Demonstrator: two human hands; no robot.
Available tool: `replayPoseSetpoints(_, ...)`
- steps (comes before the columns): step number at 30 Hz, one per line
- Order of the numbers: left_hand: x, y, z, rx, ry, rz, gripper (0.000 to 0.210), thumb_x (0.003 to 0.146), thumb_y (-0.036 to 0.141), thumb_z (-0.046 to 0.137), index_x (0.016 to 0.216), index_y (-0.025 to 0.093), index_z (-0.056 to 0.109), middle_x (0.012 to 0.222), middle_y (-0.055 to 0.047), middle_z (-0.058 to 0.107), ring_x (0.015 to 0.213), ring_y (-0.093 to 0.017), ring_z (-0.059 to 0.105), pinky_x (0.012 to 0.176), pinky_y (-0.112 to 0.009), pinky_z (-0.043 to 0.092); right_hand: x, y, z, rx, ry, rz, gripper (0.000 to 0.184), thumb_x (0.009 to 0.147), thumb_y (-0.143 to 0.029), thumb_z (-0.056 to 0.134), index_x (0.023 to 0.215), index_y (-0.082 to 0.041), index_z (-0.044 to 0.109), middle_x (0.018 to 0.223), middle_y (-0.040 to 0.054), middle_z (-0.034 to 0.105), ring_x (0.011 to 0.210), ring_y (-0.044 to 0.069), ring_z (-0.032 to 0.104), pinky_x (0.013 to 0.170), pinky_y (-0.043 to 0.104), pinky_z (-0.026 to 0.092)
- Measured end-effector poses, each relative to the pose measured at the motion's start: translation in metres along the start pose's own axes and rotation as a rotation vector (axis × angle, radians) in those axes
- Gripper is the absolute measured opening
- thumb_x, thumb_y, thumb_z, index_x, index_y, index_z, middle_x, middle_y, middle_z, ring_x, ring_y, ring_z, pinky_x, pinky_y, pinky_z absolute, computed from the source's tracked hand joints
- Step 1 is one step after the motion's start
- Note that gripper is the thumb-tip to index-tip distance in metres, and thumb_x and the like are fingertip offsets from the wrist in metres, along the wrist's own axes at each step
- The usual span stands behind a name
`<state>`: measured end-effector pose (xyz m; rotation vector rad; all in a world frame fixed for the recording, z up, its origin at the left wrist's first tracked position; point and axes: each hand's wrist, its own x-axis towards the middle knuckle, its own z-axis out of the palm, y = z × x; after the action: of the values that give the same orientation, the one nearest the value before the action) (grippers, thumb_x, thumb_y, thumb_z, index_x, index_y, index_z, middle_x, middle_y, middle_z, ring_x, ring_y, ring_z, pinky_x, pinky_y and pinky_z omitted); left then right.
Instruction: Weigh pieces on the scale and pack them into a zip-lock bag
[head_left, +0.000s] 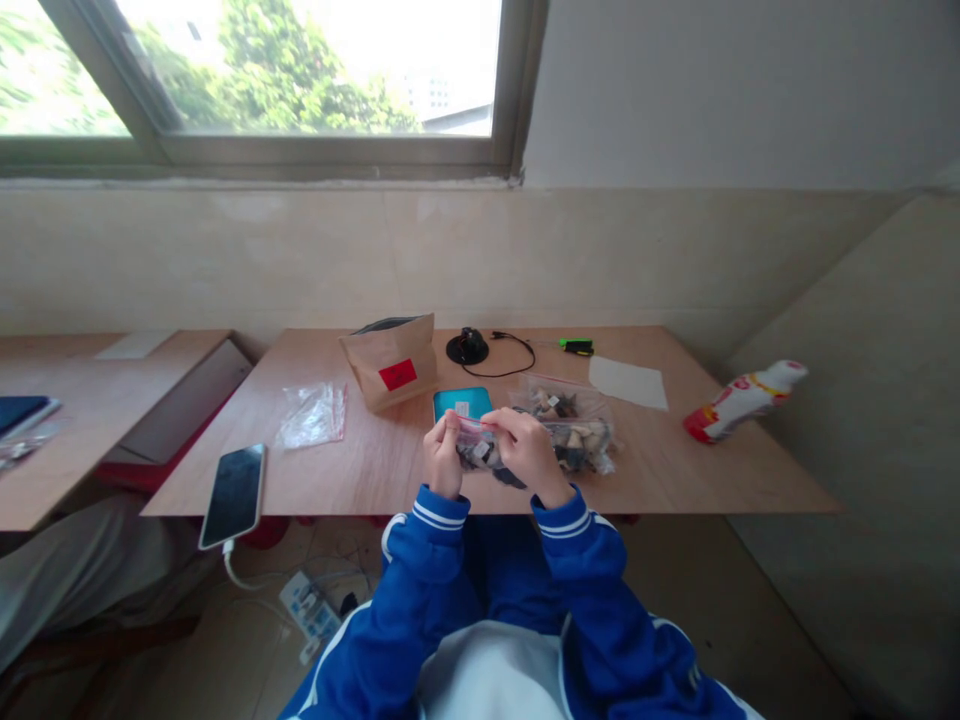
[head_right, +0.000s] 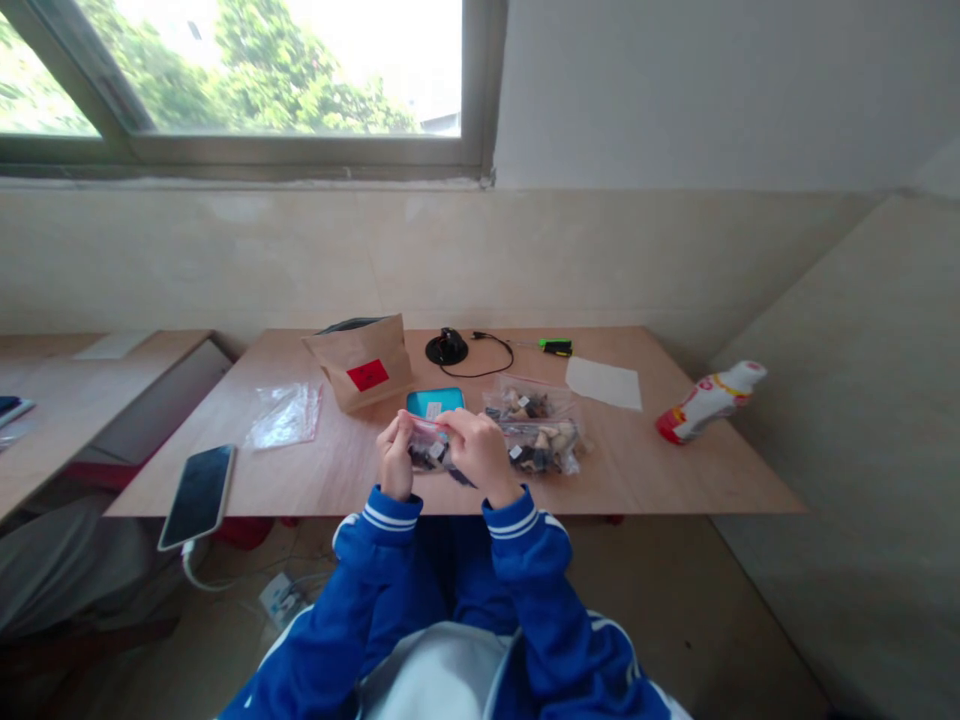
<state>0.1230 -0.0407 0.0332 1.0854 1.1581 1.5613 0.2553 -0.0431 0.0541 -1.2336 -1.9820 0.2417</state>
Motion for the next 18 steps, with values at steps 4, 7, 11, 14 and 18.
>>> replayPoseSetpoints(4,-0.005,-0.016,0.008,0.068,-0.212,-0.022,0.053,0.091,0.059,0.040,0.083,0.016,0.068,0.079,-0.005,0.068,0.071,-0.015,0.060,0.066,-0.026,0.046,-0.004,0.047,-0.031,0.015,-0.155,0.100,0.027,0.084,-0.008,0.048,0.089,-0.021,0.071,0.091,0.0045,0.075,0.083,0.020,0.067,0.076,0.029,0.047)
replayPoseSetpoints(7,-0.009,-0.027,0.010,0.127,-0.291,-0.017,0.047,0.092,0.055,0.040,0.095,0.017,0.068,0.092,-0.006,0.070,0.073,-0.014,0.061,0.070,-0.026,0.048,-0.003,0.100,-0.054,-0.101,-0.227,0.193,0.023,0.084,-0.011,0.053,0.087,-0.021,0.073,0.089,0.0054,0.076,0.080,0.021,0.067,0.073,0.029,0.047)
replayPoseSetpoints(11,-0.010,-0.032,0.006,0.195,-0.326,-0.026,0.043,0.093,0.051,0.041,0.090,0.017,0.067,0.091,-0.006,0.069,0.076,-0.015,0.063,0.073,-0.026,0.049,0.011,0.154,-0.063,-0.326,-0.183,0.273,0.019,0.087,-0.023,0.057,0.083,-0.022,0.076,0.087,0.0081,0.073,0.085,0.024,0.063,0.077,0.035,0.044)
replayPoseSetpoints(14,-0.007,-0.029,-0.002,0.221,-0.316,-0.011,0.043,0.094,0.050,0.041,0.087,0.017,0.066,0.089,-0.006,0.069,0.075,-0.015,0.063,0.072,-0.027,0.050,0.022,0.167,-0.058,-0.394,-0.101,0.290,0.020,0.087,-0.027,0.058,0.091,-0.020,0.077,0.095,0.0136,0.068,0.095,0.030,0.058,0.084,0.044,0.039)
replayPoseSetpoints(18,-0.002,-0.024,-0.021,0.247,-0.266,-0.004,0.042,0.093,0.050,0.042,0.085,0.017,0.067,0.085,-0.006,0.068,0.072,-0.014,0.062,0.067,-0.026,0.049,0.017,0.154,-0.054,-0.502,0.052,0.198,0.028,0.092,-0.029,0.051,0.110,-0.020,0.071,0.103,0.0135,0.064,0.099,0.028,0.056,0.087,0.043,0.038)
